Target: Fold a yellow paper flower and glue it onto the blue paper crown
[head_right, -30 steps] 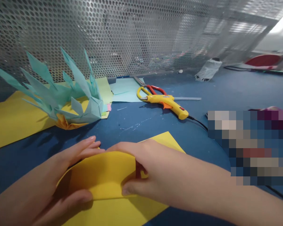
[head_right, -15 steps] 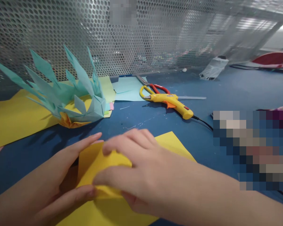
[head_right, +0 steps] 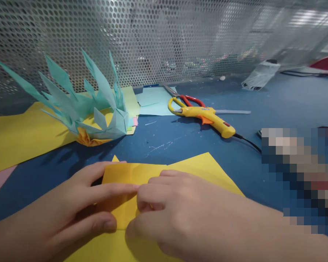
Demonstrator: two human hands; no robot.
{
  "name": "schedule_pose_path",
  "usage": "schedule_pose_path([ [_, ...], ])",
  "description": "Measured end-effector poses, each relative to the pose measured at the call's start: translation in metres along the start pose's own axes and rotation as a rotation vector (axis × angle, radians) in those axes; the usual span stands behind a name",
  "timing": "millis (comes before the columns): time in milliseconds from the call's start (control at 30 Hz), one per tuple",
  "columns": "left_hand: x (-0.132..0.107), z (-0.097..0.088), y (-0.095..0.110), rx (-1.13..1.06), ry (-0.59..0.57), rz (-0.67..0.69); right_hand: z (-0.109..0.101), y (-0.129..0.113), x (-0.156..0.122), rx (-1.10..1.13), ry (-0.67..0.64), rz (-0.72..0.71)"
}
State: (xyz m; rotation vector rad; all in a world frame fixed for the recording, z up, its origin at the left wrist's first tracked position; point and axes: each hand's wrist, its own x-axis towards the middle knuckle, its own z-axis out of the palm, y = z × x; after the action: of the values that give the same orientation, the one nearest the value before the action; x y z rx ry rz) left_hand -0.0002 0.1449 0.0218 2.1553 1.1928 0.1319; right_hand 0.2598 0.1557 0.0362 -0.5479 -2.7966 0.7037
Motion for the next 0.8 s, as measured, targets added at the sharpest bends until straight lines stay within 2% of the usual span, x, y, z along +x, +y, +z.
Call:
schedule_pose_path([
  [67, -0.0001, -0.0014, 0.0001, 0.024, -0.074, -0.036, 0.0005, 0.0001, -0.0002, 0.006, 0.005, 0.001],
  [233, -0.0008, -0.0038, 0.0019, 0.047, -0.1, 0.029, 0.0021, 0.0002, 0.0004, 0.011, 0.001, 0.002],
  [367, 0.001, -0.0076, 0.0053, 0.073, -0.172, -0.015, 0.0028, 0.0, 0.0004, 0.019, 0.001, 0.02],
  [800, 0.0006, -0.0092, 0.008, 0.076, -0.131, 0.021, 0.0049, -0.0022, 0.0057, -0.031, -0.018, 0.022],
])
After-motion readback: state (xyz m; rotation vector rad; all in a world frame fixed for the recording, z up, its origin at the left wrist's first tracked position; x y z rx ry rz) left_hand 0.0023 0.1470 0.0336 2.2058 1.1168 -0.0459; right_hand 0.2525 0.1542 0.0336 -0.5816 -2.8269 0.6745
